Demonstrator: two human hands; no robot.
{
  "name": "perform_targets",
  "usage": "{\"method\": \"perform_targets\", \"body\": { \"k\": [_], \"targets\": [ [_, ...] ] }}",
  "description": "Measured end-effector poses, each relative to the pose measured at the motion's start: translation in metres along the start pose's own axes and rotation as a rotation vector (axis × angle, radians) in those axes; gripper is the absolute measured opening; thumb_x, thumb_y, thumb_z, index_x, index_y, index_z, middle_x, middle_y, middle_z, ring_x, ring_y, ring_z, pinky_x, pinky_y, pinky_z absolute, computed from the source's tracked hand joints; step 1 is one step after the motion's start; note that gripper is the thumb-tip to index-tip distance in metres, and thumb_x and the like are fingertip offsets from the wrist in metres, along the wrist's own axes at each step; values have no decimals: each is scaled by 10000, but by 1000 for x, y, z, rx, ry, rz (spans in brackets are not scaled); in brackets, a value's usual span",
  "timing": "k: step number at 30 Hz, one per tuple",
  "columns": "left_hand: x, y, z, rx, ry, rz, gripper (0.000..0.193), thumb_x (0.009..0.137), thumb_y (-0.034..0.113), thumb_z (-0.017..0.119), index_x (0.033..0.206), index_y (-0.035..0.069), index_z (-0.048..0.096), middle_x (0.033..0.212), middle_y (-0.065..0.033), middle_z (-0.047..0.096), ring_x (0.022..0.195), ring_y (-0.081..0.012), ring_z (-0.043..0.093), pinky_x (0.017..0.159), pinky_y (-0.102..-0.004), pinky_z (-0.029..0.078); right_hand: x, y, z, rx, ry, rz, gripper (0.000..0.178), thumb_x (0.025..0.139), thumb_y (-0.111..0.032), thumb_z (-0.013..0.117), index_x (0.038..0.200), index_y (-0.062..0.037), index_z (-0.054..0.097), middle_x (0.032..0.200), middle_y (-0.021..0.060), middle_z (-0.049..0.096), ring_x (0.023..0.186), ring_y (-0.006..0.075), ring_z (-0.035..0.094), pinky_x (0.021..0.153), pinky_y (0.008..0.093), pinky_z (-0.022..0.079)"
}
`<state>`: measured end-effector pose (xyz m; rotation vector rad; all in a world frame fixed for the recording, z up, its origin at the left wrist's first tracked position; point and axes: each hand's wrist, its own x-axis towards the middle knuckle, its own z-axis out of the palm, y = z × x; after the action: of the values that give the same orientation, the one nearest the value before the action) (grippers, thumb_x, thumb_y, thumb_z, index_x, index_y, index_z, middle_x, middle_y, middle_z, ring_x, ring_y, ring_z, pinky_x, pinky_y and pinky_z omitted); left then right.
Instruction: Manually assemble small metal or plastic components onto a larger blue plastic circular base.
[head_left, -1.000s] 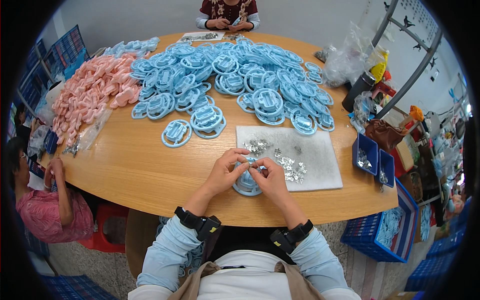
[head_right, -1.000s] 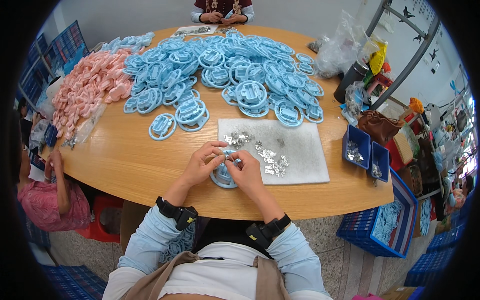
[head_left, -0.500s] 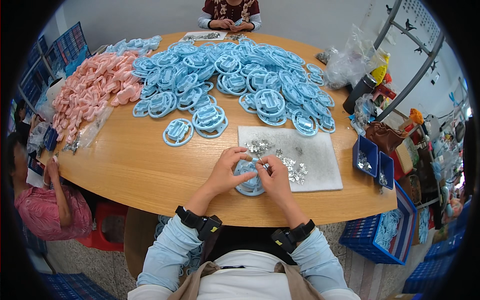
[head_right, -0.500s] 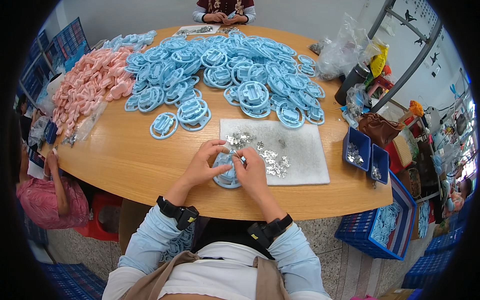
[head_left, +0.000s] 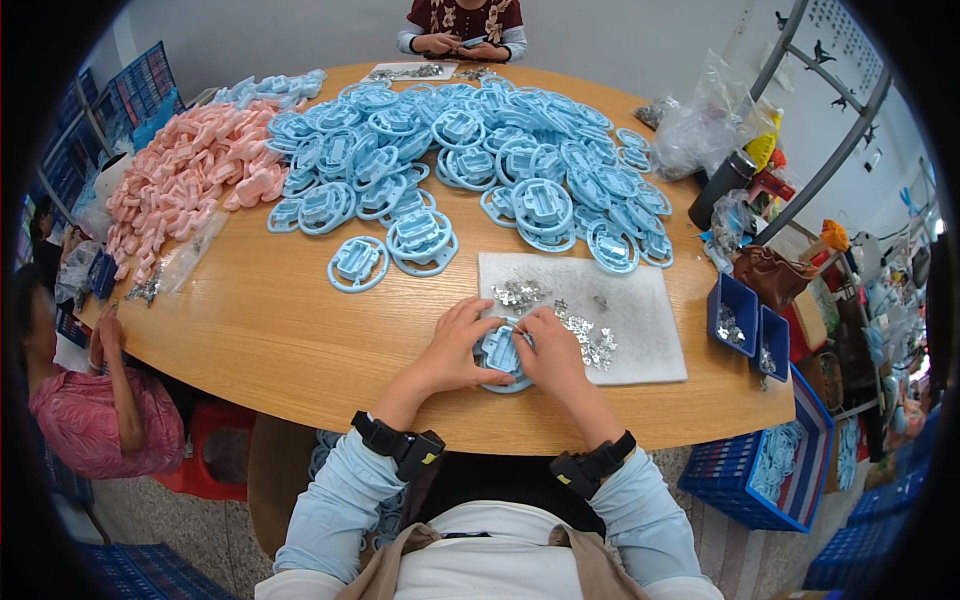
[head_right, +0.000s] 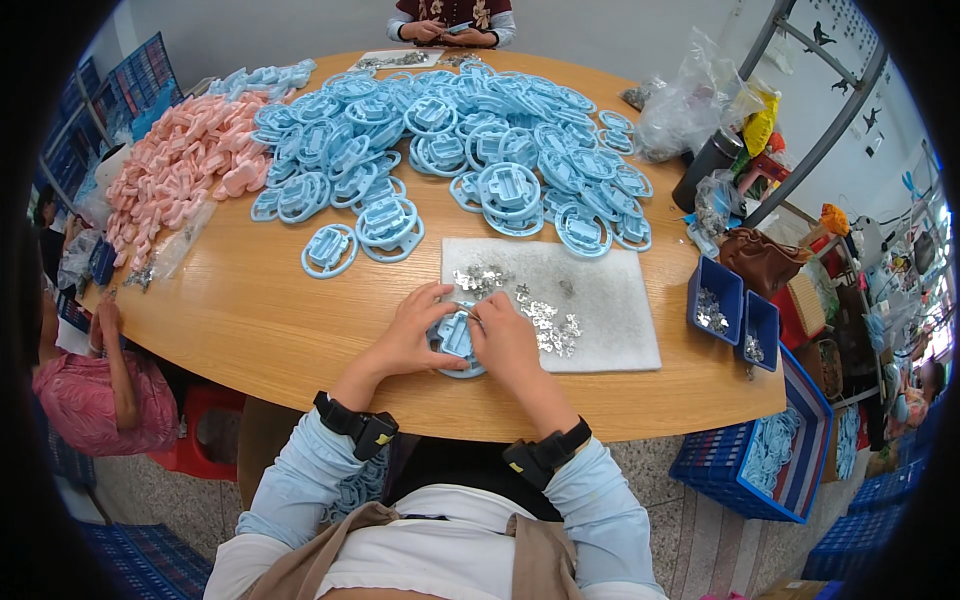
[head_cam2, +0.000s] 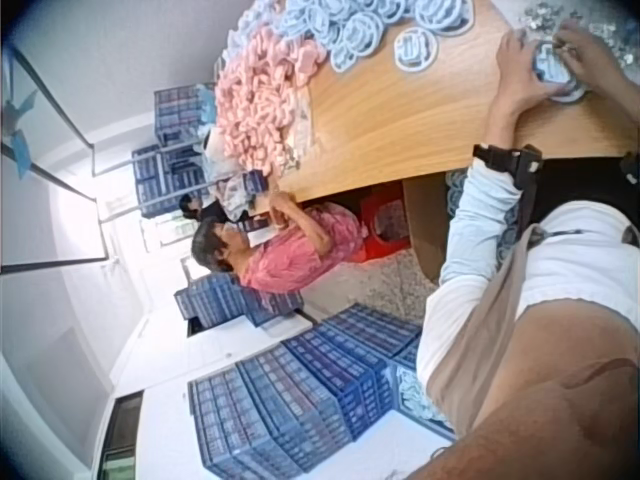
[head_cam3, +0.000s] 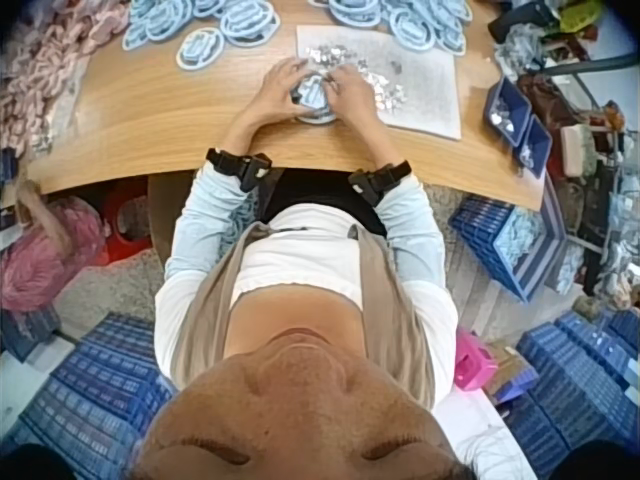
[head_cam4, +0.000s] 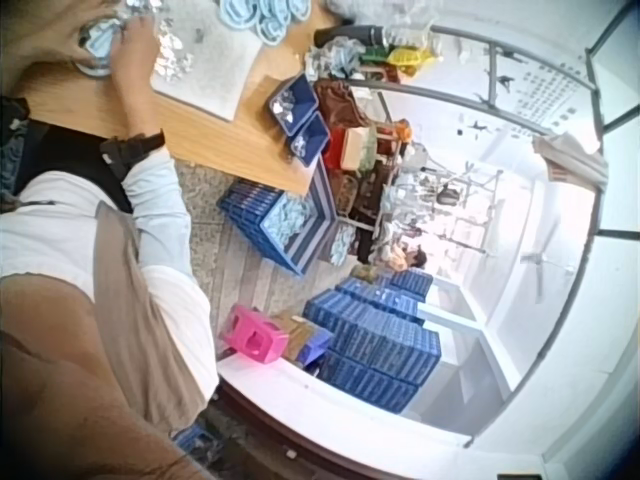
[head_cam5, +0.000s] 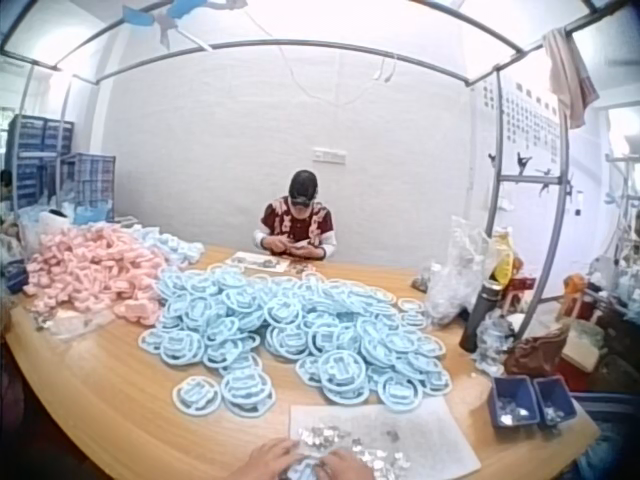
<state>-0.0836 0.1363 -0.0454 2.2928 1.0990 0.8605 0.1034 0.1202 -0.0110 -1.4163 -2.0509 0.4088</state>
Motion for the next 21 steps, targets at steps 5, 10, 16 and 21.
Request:
{"method": "perform_targets", "body": {
  "k": [5, 10, 16, 21],
  "targets": [
    [-1, -1, 1, 30, 38, 23, 765, 542, 494, 833, 1072, -3, 594, 1327, -190, 423, 1260, -377, 357, 1042, -464, 283, 0, -4, 4, -99, 38, -43, 76, 803, -119, 630, 844, -56, 618, 899, 70, 574, 692, 279, 620, 592, 368, 500],
    [0, 2, -1, 41, 23, 11, 763, 551, 495, 829, 1091, 14, 584, 1342, -182, 414, 1268, -370, 351, 1046, -466, 276, 1, -6, 10, -247, 81, -148, 72, 800, -121, 627, 843, -66, 606, 893, 66, 561, 600, 268, 612, 512, 358, 505],
    [-1, 6, -2, 15, -7, -33, 766, 569, 472, 827, 1146, 42, 564, 1363, -167, 400, 1281, -359, 337, 1054, -462, 257, 0, -7, 11, -316, 103, -220, 59, 761, -86, 588, 809, -53, 593, 865, 76, 521, 581, 252, 608, 489, 345, 507],
    [-1, 6, -3, -4, -29, -45, 787, 583, 484, 804, 1190, 54, 547, 1367, -183, 383, 1285, -359, 332, 1060, -467, 236, -1, -6, 16, -324, 105, -242, 44, 746, -80, 604, 787, -64, 599, 856, 67, 529, 579, 247, 607, 489, 339, 502]
  ]
}}
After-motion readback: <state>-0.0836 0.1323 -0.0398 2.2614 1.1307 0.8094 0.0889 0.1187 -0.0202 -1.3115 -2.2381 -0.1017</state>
